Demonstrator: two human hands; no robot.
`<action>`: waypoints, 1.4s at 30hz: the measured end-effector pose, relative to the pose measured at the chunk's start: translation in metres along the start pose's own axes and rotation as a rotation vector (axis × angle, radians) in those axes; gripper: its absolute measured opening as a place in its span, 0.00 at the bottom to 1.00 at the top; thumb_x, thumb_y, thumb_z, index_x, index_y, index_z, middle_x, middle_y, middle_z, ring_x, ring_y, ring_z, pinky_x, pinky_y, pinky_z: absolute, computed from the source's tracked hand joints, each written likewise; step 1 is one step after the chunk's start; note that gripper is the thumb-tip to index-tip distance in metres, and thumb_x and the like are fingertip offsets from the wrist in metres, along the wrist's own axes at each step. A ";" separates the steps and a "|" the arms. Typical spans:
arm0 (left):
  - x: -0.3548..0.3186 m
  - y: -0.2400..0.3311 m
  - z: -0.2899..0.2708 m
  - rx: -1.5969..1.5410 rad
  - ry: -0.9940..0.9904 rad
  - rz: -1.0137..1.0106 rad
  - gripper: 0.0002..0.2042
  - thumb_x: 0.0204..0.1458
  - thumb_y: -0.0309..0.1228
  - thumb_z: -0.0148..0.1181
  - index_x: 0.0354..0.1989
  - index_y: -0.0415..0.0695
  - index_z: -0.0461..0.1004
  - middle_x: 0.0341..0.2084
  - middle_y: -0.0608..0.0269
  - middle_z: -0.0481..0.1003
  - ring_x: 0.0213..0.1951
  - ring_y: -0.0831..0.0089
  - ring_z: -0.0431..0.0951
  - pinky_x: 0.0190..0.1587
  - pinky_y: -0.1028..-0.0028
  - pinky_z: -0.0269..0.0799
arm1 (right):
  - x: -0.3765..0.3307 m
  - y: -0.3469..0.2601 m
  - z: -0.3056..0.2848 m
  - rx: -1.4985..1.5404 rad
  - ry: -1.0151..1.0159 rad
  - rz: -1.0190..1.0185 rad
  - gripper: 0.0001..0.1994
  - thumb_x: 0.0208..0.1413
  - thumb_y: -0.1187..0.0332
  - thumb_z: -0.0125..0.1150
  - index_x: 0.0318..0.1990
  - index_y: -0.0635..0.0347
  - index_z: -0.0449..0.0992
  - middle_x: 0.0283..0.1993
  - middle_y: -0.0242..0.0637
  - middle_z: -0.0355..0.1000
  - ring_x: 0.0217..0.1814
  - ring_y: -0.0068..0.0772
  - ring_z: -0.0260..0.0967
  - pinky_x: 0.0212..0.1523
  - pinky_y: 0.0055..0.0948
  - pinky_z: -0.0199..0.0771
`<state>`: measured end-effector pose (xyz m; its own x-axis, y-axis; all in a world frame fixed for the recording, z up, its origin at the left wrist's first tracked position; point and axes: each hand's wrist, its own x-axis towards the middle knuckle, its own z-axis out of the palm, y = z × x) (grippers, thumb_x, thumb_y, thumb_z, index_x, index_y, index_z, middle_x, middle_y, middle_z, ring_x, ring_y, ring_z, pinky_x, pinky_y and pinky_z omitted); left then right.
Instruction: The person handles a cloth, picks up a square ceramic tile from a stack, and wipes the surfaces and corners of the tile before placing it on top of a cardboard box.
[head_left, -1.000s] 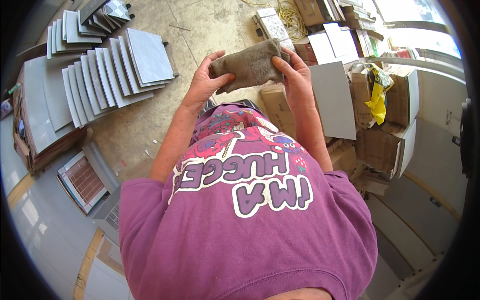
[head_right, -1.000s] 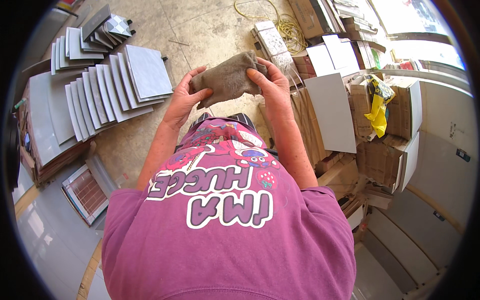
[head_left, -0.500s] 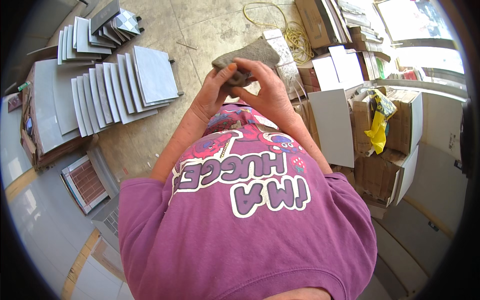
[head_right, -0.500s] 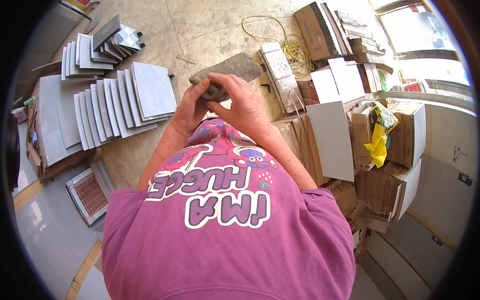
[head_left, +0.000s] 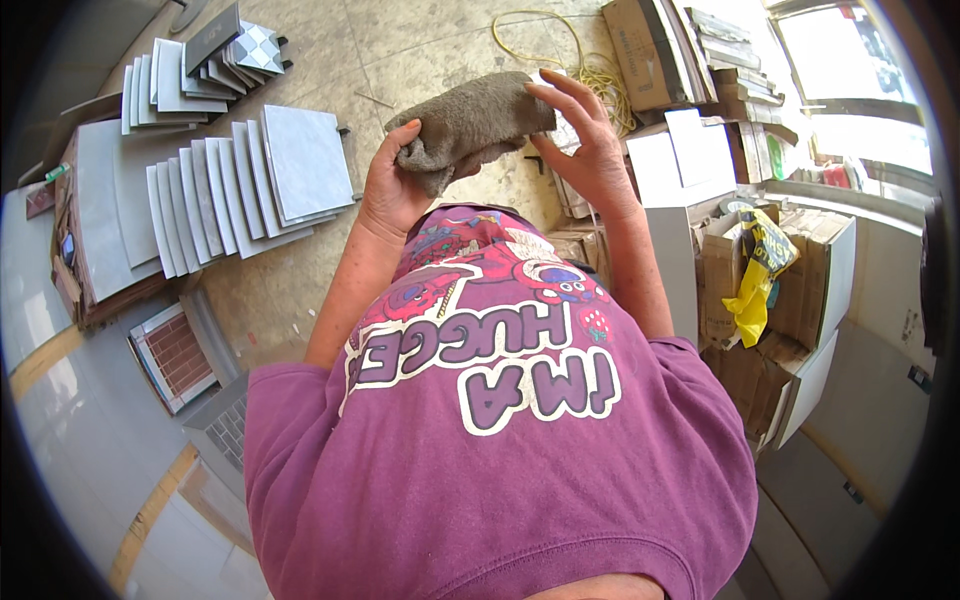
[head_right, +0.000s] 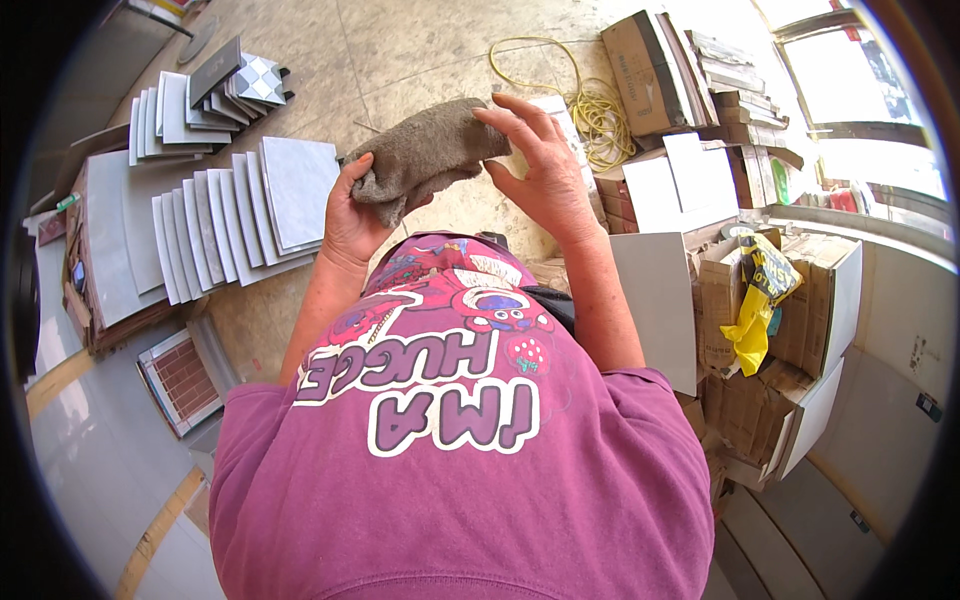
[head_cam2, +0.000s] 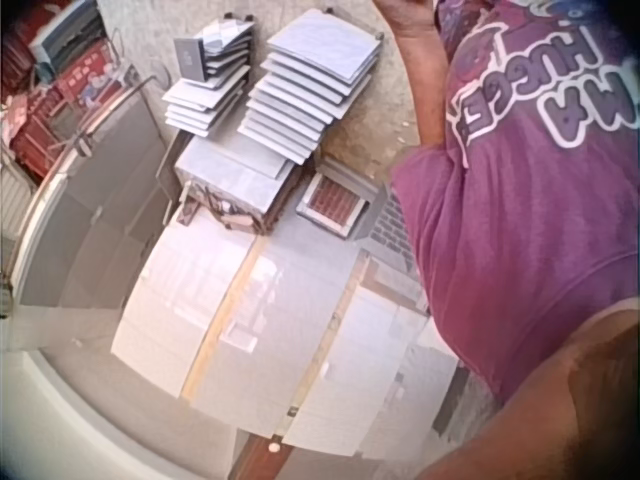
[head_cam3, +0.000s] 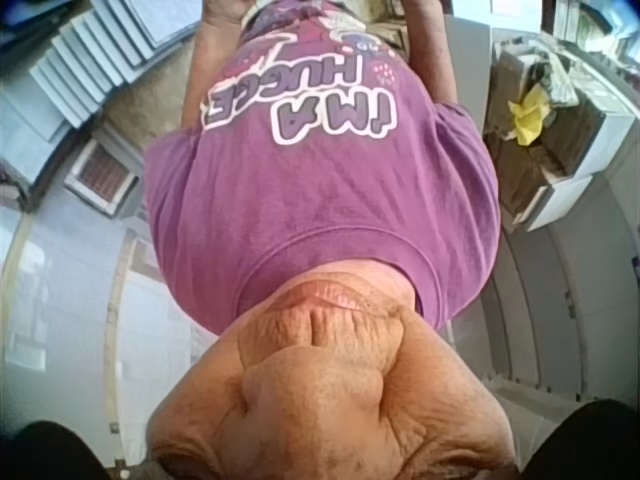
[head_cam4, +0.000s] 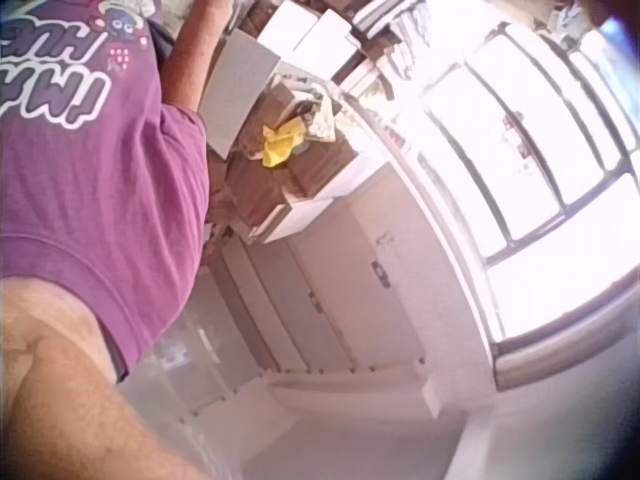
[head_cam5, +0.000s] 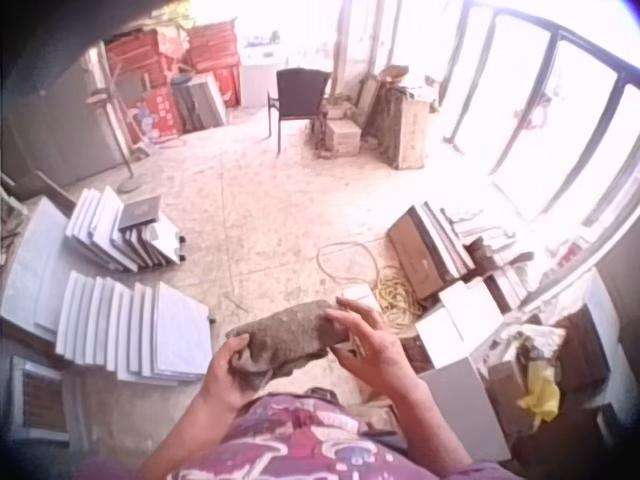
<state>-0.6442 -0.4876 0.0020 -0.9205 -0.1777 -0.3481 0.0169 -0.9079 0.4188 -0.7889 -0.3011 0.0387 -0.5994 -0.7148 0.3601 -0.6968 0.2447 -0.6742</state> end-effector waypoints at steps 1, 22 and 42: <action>0.004 -0.002 -0.001 -0.005 -0.007 -0.010 0.25 0.54 0.41 0.52 0.57 0.38 0.65 0.51 0.48 0.71 0.53 0.52 0.73 0.51 0.52 0.73 | 0.001 0.006 0.001 -0.001 -0.010 -0.015 0.27 0.41 0.78 0.65 0.53 0.45 0.74 0.60 0.33 0.66 0.61 0.42 0.63 0.58 0.36 0.67; 0.073 0.026 -0.012 0.124 0.135 -0.006 0.14 0.53 0.27 0.62 0.48 0.40 0.73 0.42 0.61 0.77 0.43 0.71 0.78 0.48 0.70 0.74 | 0.056 0.078 0.046 0.694 0.050 0.687 0.19 0.57 0.61 0.61 0.53 0.60 0.72 0.36 0.29 0.75 0.35 0.12 0.69 0.32 0.16 0.68; 0.161 0.179 -0.046 0.365 0.089 -0.093 0.16 0.56 0.36 0.60 0.48 0.39 0.72 0.39 0.62 0.77 0.40 0.77 0.77 0.43 0.76 0.75 | 0.191 0.028 0.123 0.516 0.098 0.427 0.08 0.51 0.75 0.64 0.38 0.63 0.74 0.35 0.28 0.73 0.40 0.19 0.70 0.44 0.20 0.70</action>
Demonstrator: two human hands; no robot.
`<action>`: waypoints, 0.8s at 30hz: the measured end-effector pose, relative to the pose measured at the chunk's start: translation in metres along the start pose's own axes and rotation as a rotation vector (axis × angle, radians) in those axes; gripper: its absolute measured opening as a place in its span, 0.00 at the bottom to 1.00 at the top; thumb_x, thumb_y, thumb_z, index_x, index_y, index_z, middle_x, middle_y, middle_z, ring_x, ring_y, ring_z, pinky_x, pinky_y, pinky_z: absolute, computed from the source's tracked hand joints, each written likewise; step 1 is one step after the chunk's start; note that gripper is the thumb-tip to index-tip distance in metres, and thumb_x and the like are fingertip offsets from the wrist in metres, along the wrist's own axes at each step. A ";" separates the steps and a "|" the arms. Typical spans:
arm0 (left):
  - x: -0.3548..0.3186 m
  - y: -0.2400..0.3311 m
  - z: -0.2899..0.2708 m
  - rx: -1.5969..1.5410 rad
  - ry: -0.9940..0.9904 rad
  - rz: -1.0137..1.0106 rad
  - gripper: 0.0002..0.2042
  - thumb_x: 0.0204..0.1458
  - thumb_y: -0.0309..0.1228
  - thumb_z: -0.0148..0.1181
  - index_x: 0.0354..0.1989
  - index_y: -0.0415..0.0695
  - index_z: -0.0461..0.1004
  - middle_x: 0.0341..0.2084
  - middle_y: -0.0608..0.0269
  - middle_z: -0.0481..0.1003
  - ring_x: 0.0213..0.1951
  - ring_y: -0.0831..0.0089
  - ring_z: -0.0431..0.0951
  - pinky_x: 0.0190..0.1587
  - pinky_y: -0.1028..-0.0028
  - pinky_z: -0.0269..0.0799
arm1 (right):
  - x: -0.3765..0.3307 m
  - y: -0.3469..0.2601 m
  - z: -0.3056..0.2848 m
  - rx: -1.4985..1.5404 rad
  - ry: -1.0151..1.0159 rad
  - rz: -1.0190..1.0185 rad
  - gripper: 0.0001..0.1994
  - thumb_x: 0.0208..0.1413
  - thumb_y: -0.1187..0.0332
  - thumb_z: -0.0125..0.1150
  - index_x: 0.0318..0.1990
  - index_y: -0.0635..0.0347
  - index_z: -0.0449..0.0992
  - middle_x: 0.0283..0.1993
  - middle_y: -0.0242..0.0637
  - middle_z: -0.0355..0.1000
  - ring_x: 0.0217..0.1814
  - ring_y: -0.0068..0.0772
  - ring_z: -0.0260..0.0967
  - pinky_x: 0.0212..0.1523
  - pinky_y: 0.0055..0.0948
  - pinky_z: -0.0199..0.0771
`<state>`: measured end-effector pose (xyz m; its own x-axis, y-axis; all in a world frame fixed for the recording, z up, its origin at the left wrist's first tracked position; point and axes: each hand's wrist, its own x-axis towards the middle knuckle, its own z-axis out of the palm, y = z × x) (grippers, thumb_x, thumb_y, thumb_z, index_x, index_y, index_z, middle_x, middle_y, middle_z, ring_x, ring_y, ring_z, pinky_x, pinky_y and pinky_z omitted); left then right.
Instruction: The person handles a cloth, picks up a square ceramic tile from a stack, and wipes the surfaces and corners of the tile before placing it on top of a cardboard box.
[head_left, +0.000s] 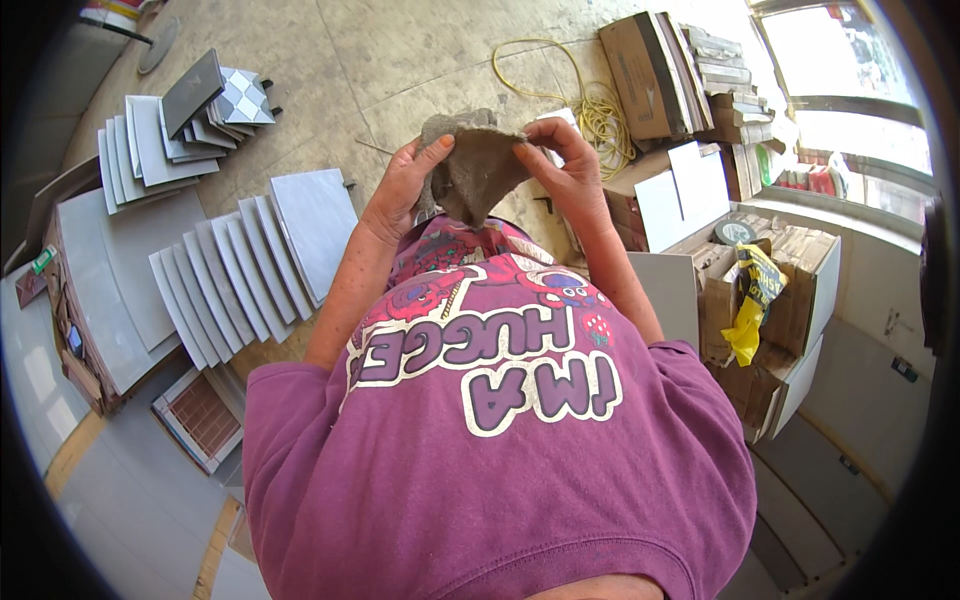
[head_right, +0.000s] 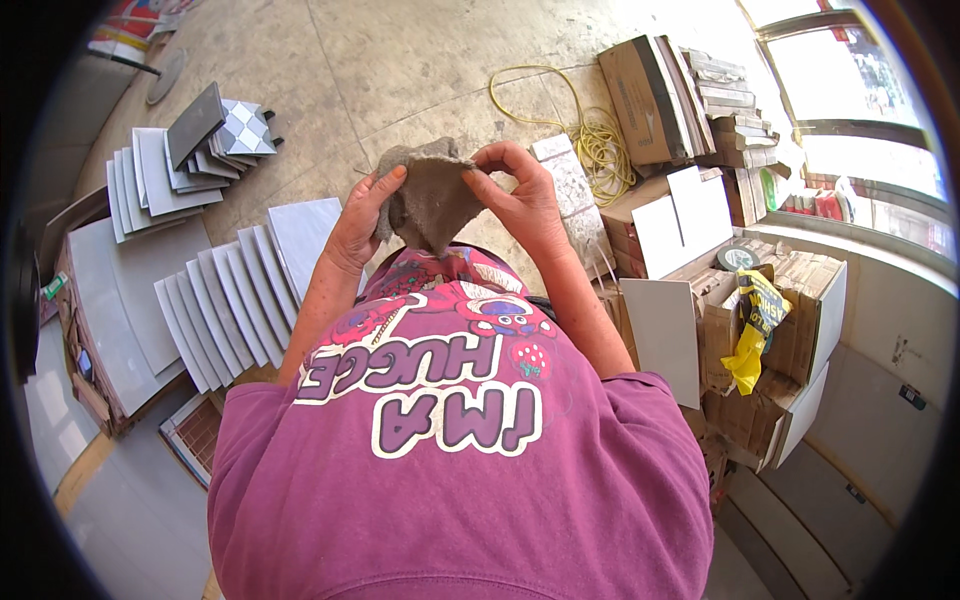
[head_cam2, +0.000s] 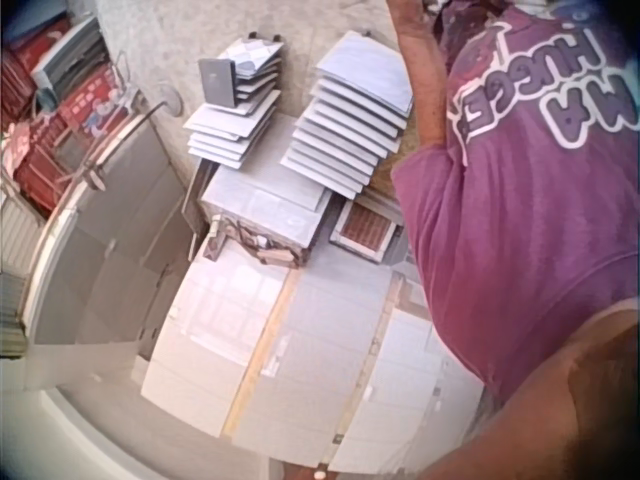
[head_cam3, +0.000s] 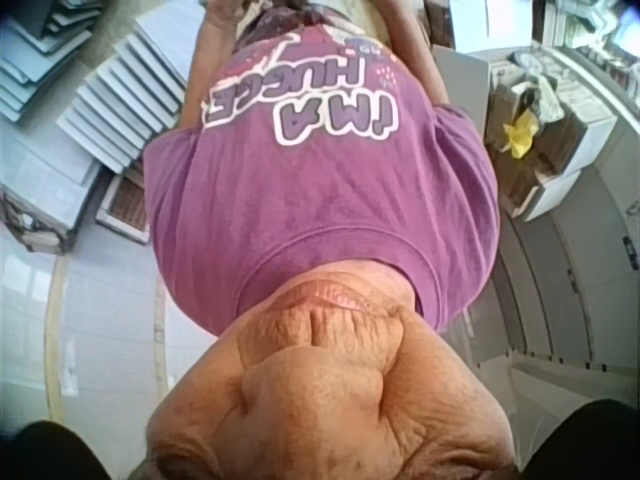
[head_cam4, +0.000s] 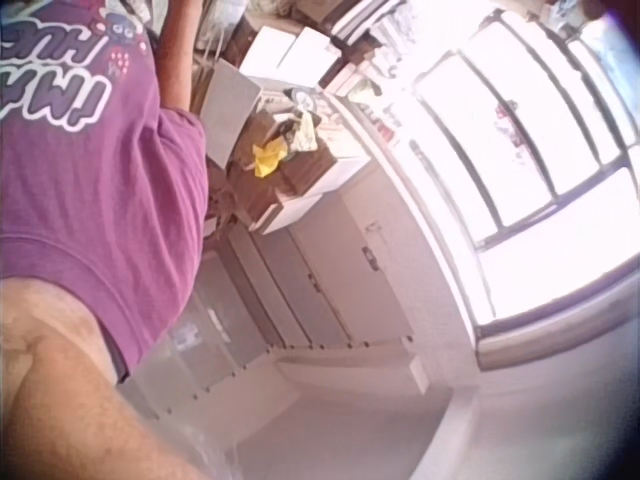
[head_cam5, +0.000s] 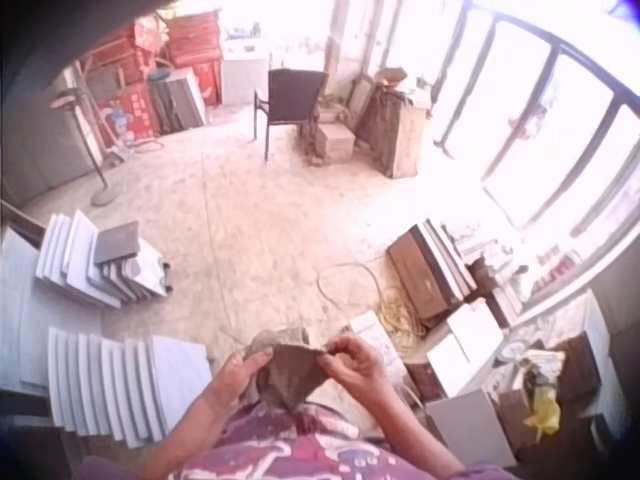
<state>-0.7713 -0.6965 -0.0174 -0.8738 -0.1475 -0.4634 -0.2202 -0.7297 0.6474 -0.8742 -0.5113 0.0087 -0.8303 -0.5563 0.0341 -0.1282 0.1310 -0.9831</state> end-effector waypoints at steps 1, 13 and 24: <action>0.003 0.004 -0.007 0.022 -0.012 -0.004 0.17 0.56 0.37 0.60 0.49 0.39 0.71 0.39 0.62 0.77 0.40 0.77 0.77 0.42 0.76 0.75 | 0.004 -0.001 0.003 0.034 0.034 -0.033 0.07 0.52 0.75 0.64 0.38 0.62 0.73 0.33 0.26 0.72 0.38 0.15 0.69 0.41 0.18 0.70; 0.056 0.013 -0.052 1.066 0.263 0.415 0.17 0.52 0.37 0.64 0.46 0.40 0.73 0.38 0.65 0.75 0.32 0.80 0.73 0.37 0.79 0.71 | 0.060 -0.022 0.017 0.424 0.180 0.039 0.05 0.59 0.75 0.57 0.41 0.60 0.69 0.35 0.22 0.69 0.35 0.09 0.63 0.35 0.12 0.64; 0.104 0.061 0.070 0.973 -0.093 0.694 0.21 0.42 0.27 0.69 0.46 0.41 0.70 0.36 0.64 0.75 0.36 0.75 0.76 0.40 0.76 0.71 | 0.135 -0.017 -0.010 0.431 0.104 0.094 0.07 0.56 0.77 0.57 0.40 0.61 0.69 0.38 0.26 0.70 0.38 0.12 0.67 0.38 0.16 0.69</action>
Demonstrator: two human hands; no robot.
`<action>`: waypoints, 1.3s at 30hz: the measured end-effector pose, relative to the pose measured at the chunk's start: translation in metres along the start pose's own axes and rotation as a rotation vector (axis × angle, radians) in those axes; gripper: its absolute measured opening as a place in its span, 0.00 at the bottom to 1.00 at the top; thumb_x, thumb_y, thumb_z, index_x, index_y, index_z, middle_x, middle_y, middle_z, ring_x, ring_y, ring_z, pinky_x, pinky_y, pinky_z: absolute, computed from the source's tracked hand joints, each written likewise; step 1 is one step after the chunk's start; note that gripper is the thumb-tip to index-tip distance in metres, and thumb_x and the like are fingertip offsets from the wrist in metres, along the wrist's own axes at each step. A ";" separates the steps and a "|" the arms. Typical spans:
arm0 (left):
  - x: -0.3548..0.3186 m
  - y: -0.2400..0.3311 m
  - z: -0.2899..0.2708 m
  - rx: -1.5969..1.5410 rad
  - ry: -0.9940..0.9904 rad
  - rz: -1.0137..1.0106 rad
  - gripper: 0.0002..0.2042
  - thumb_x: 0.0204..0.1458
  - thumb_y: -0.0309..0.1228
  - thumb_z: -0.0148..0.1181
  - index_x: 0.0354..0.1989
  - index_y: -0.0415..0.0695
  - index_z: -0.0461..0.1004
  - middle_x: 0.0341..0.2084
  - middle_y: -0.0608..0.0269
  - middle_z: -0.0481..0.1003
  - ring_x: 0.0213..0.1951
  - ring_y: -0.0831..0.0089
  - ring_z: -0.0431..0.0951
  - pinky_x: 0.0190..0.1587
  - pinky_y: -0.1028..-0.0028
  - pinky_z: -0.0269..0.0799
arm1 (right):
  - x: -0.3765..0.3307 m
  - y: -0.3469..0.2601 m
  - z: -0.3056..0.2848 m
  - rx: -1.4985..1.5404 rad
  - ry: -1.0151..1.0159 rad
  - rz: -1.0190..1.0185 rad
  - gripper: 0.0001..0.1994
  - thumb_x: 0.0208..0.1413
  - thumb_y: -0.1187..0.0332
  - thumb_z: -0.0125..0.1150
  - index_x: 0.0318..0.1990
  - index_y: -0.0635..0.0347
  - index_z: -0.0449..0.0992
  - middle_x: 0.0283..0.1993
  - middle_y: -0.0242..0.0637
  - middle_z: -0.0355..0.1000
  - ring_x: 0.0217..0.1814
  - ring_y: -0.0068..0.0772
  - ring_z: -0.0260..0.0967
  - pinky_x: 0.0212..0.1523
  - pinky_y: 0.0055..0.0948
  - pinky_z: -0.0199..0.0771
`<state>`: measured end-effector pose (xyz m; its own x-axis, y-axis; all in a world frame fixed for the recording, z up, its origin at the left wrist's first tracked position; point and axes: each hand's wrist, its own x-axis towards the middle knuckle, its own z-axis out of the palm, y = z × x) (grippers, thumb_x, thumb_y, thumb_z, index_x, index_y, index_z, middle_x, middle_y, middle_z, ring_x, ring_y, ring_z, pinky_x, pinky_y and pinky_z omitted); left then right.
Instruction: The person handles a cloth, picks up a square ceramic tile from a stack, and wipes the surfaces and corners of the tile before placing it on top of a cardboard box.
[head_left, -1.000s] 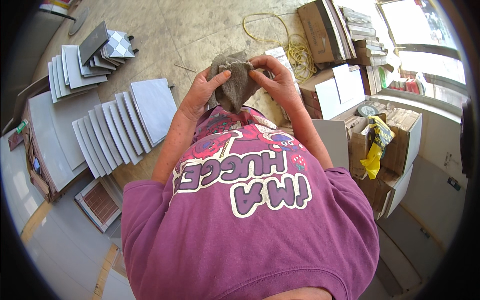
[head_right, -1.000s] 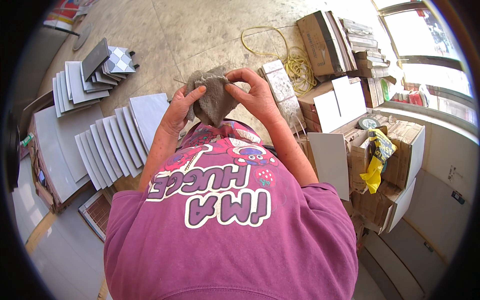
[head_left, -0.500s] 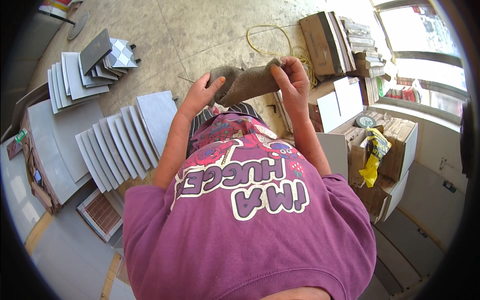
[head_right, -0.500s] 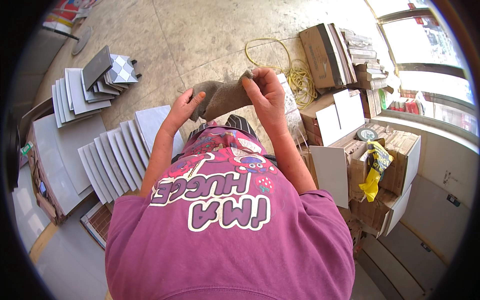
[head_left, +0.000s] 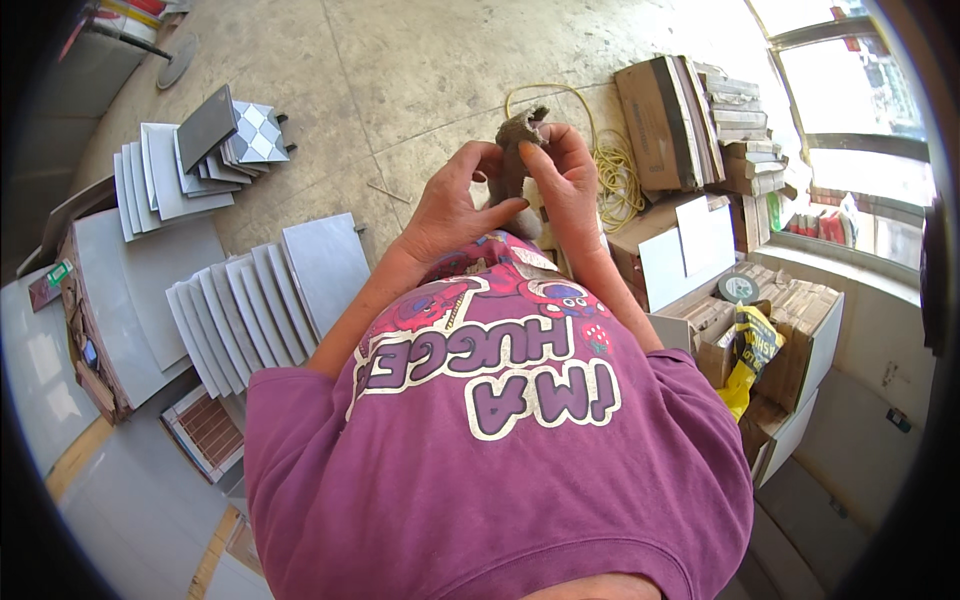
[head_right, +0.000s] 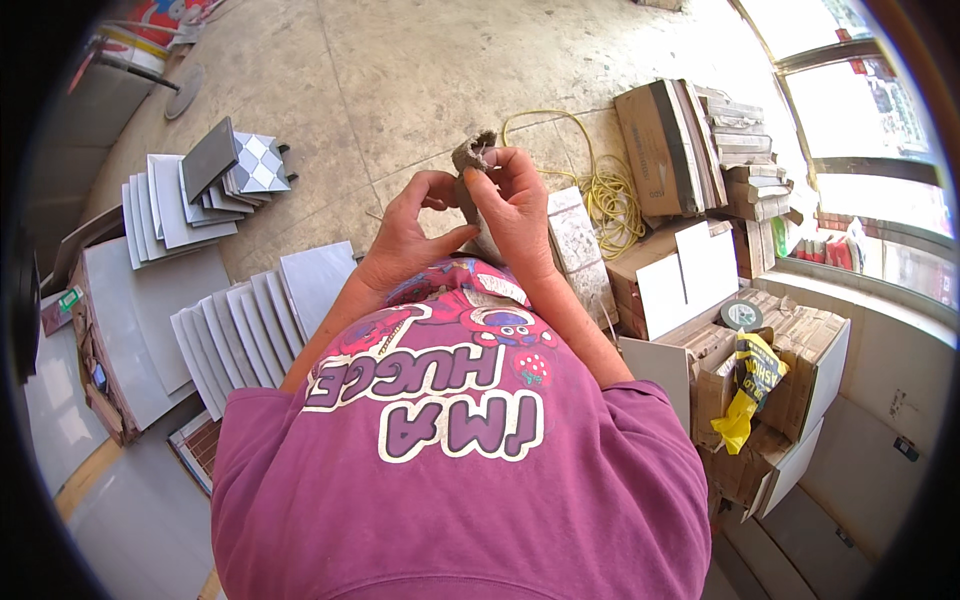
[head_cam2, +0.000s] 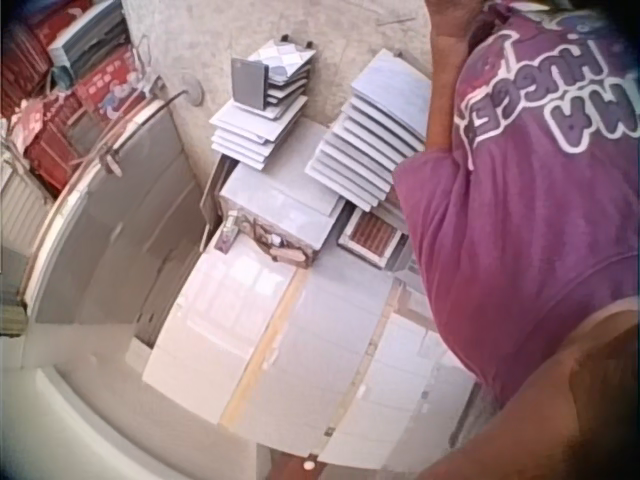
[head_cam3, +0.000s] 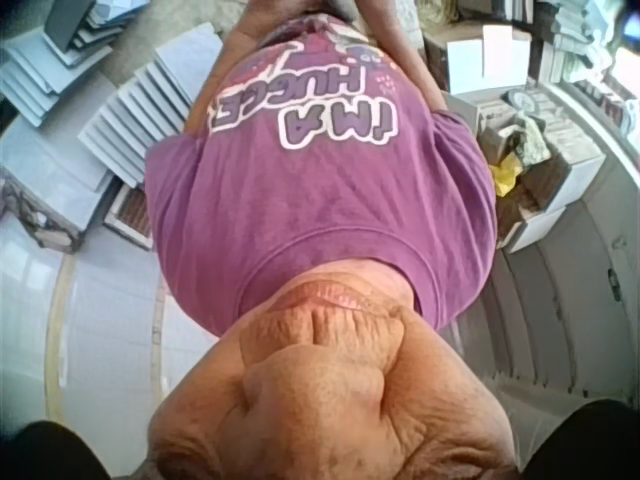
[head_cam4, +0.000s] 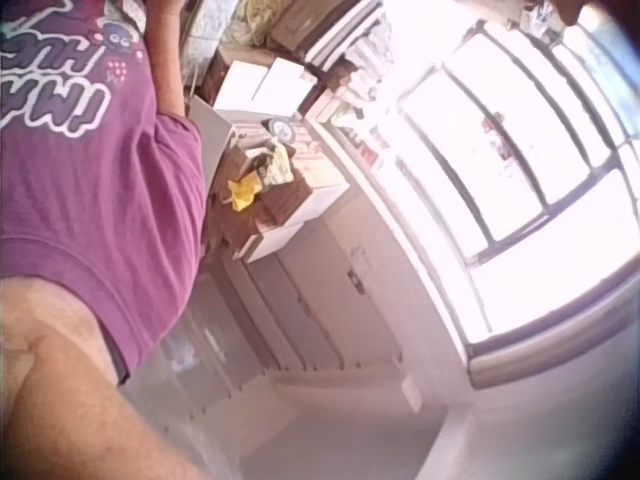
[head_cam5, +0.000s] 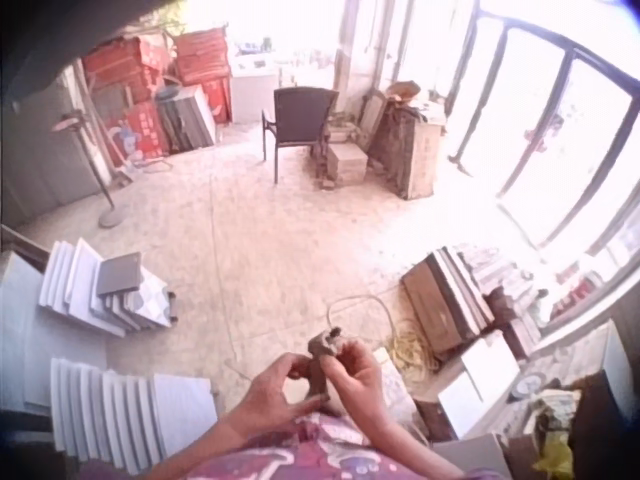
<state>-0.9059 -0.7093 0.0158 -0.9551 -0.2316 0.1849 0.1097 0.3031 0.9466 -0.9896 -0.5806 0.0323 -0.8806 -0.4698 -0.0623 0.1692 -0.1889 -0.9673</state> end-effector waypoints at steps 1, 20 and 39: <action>0.009 -0.001 0.006 0.031 0.015 -0.033 0.23 0.42 0.28 0.70 0.47 0.40 0.67 0.39 0.61 0.75 0.40 0.70 0.77 0.43 0.73 0.72 | 0.007 0.001 -0.004 -0.007 -0.011 -0.025 0.07 0.55 0.77 0.58 0.40 0.61 0.68 0.38 0.27 0.70 0.38 0.13 0.67 0.38 0.16 0.70; 0.097 -0.029 0.036 -0.455 0.122 -0.279 0.09 0.57 0.27 0.52 0.45 0.38 0.72 0.31 0.73 0.72 0.35 0.86 0.68 0.40 0.82 0.66 | 0.118 -0.012 -0.071 -0.455 -0.304 -0.148 0.23 0.50 0.72 0.62 0.56 0.57 0.69 0.53 0.37 0.68 0.59 0.32 0.65 0.56 0.34 0.67; 0.221 -0.077 -0.043 -0.258 -0.038 -0.244 0.06 0.50 0.23 0.56 0.37 0.39 0.74 0.23 0.68 0.74 0.27 0.85 0.70 0.30 0.81 0.69 | 0.228 -0.002 -0.034 -0.173 -0.195 0.098 0.05 0.57 0.74 0.61 0.40 0.60 0.74 0.31 0.21 0.70 0.34 0.10 0.64 0.35 0.15 0.66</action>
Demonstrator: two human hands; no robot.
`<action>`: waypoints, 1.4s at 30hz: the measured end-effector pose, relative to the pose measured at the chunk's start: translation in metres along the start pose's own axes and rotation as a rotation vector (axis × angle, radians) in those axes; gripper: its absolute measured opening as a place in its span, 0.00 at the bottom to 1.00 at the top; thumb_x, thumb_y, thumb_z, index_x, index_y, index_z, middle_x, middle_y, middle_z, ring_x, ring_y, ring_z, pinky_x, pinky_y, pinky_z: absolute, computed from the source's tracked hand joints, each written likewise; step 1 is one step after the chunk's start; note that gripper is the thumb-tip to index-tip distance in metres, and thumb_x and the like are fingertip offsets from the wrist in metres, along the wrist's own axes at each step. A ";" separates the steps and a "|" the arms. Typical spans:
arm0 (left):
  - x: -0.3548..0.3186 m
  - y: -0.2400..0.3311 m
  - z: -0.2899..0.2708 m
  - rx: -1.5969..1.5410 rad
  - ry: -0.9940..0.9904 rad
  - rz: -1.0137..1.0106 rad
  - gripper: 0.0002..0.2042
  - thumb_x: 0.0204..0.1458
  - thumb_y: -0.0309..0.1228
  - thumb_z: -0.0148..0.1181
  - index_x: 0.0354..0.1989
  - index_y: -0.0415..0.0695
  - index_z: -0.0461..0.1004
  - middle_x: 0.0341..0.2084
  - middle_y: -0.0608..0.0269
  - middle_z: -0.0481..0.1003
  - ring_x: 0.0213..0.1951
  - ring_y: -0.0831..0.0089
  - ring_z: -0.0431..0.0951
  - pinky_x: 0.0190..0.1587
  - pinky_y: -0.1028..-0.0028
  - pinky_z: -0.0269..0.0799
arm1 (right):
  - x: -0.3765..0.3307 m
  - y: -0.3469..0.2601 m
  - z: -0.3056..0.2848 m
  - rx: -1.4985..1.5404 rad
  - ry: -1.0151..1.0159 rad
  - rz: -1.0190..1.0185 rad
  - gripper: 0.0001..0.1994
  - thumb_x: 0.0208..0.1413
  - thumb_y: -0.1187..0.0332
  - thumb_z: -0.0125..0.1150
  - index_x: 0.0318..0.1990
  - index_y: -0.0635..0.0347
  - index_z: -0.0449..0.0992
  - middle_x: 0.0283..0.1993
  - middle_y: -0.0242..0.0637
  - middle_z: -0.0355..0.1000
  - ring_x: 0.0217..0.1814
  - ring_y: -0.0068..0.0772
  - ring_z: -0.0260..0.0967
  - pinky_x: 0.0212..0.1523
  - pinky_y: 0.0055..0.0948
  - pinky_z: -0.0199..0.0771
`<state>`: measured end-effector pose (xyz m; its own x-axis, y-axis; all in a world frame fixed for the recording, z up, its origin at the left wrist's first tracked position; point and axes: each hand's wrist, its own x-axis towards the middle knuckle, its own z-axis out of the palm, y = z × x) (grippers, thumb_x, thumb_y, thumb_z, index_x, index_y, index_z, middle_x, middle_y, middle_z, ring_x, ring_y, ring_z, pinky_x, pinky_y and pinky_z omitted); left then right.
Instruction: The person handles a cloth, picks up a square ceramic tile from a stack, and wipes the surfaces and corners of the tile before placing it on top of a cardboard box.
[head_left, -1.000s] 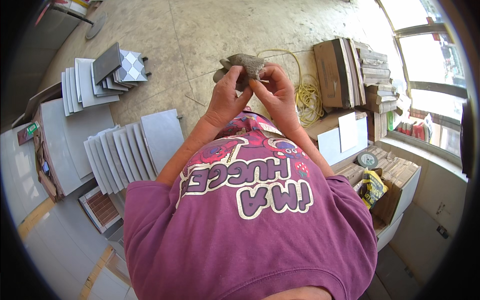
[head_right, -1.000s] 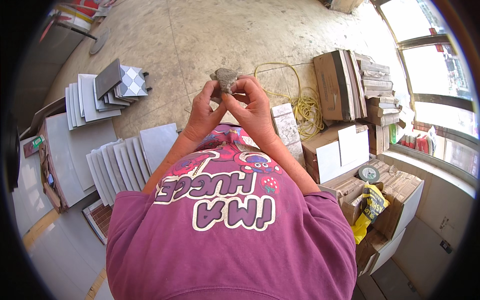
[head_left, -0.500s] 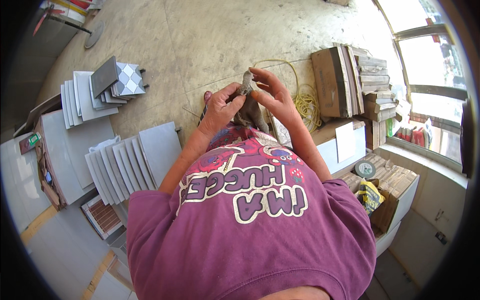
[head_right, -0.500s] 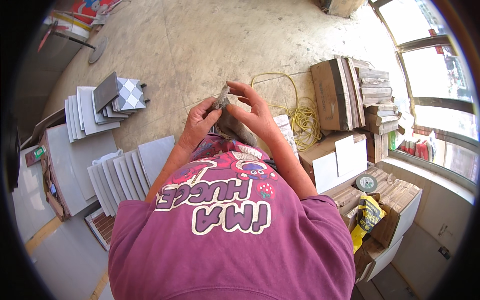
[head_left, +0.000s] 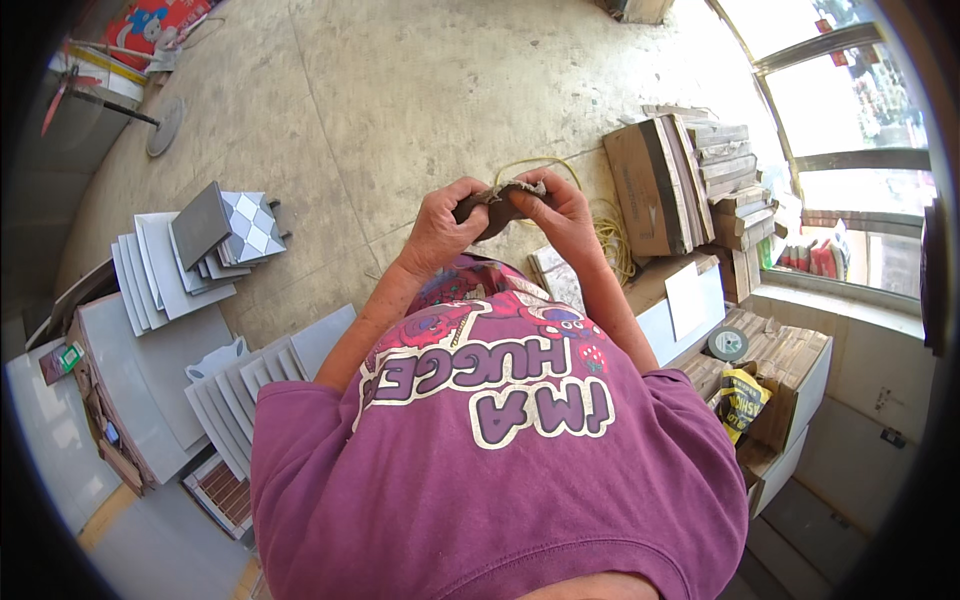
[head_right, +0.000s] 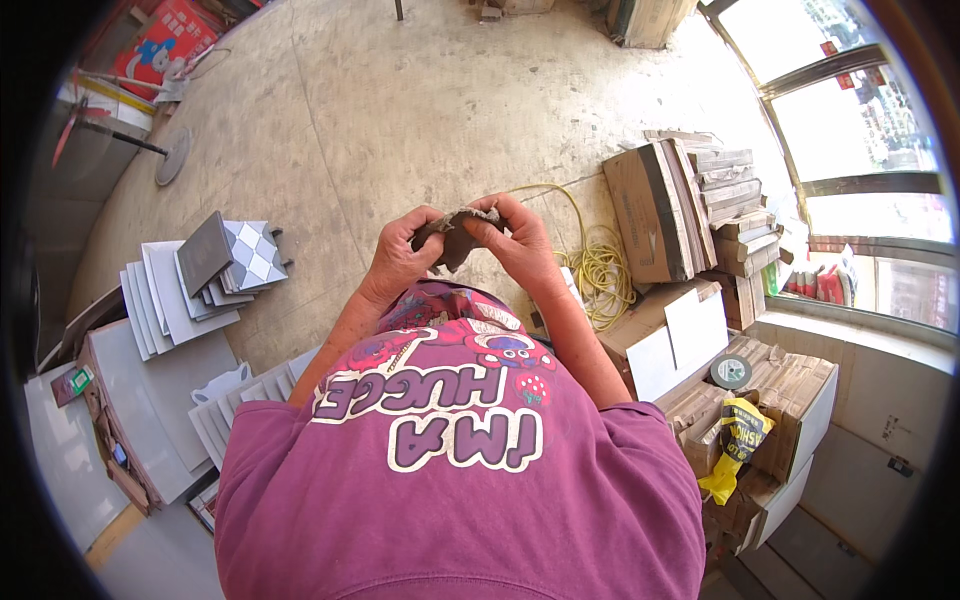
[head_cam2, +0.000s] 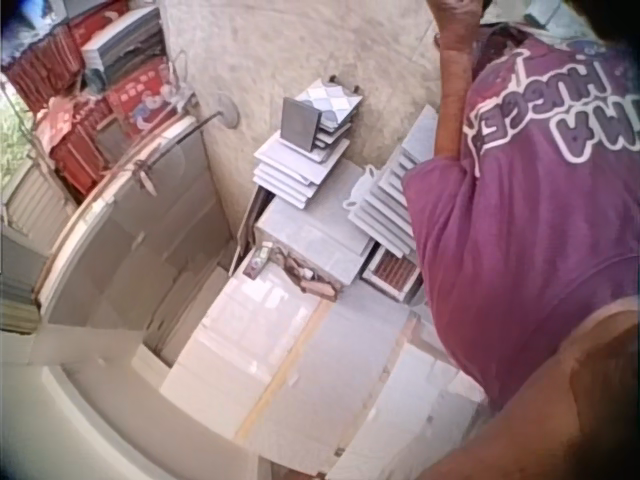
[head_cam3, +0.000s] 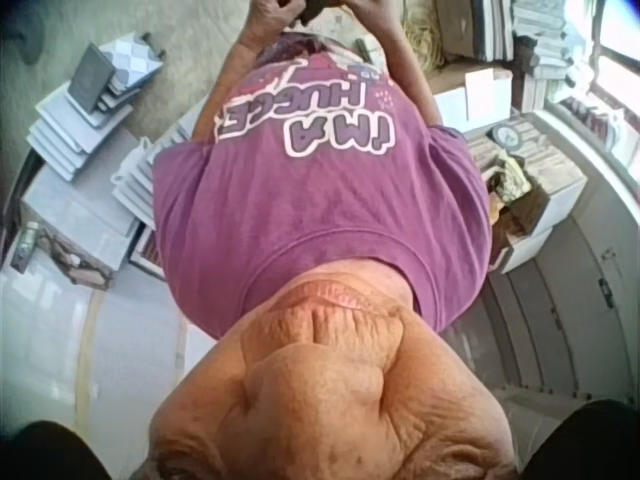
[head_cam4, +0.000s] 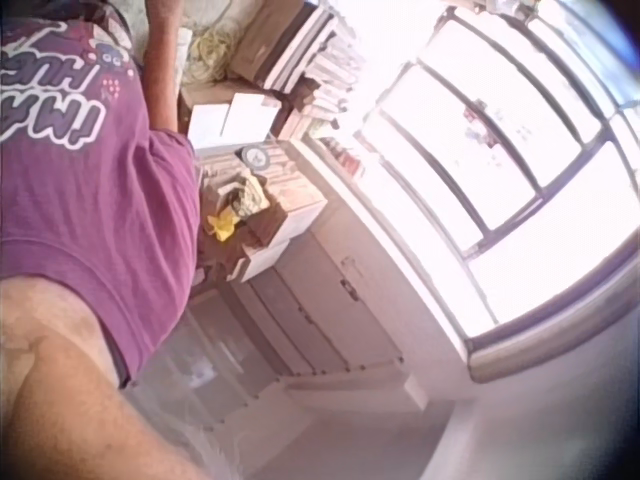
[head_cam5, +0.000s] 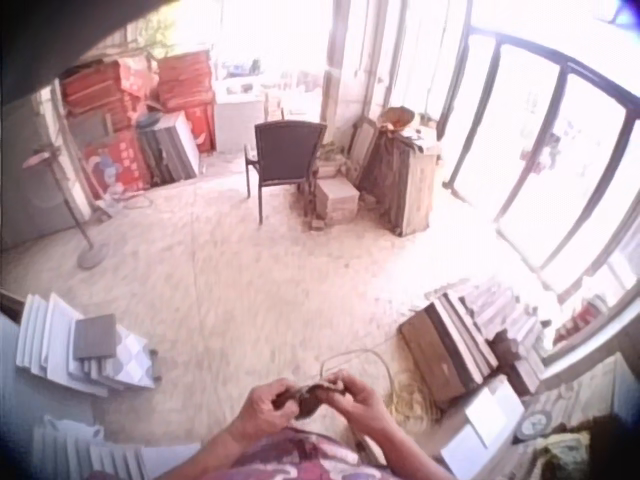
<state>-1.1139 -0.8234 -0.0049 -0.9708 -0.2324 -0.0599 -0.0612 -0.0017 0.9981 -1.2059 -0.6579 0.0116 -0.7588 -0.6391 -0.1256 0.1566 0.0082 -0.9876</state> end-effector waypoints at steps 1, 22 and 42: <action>0.006 -0.002 -0.008 0.014 0.014 0.028 0.06 0.50 0.23 0.56 0.36 0.39 0.74 0.23 0.67 0.74 0.27 0.84 0.71 0.30 0.80 0.69 | 0.007 -0.002 0.005 -0.035 0.004 0.004 0.06 0.57 0.73 0.61 0.41 0.60 0.74 0.30 0.21 0.70 0.33 0.10 0.63 0.34 0.14 0.66; 0.063 -0.021 -0.122 0.188 0.143 0.156 0.03 0.43 0.22 0.57 0.28 0.41 0.73 0.23 0.58 0.72 0.27 0.68 0.74 0.31 0.73 0.69 | 0.100 -0.032 0.090 0.065 -0.202 0.034 0.05 0.58 0.71 0.60 0.40 0.61 0.73 0.31 0.21 0.70 0.33 0.08 0.63 0.33 0.13 0.64; 0.075 -0.098 -0.158 0.304 0.504 0.028 0.03 0.51 0.20 0.57 0.32 0.40 0.75 0.22 0.66 0.73 0.28 0.81 0.71 0.31 0.79 0.67 | 0.185 -0.070 0.047 0.359 -0.314 0.031 0.06 0.57 0.71 0.62 0.40 0.59 0.73 0.32 0.23 0.71 0.32 0.12 0.65 0.32 0.15 0.64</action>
<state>-1.1442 -0.9942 -0.1048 -0.7474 -0.6622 0.0539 -0.1731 0.2724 0.9465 -1.3280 -0.8131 0.0622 -0.5316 -0.8445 -0.0654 0.4261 -0.1999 -0.8823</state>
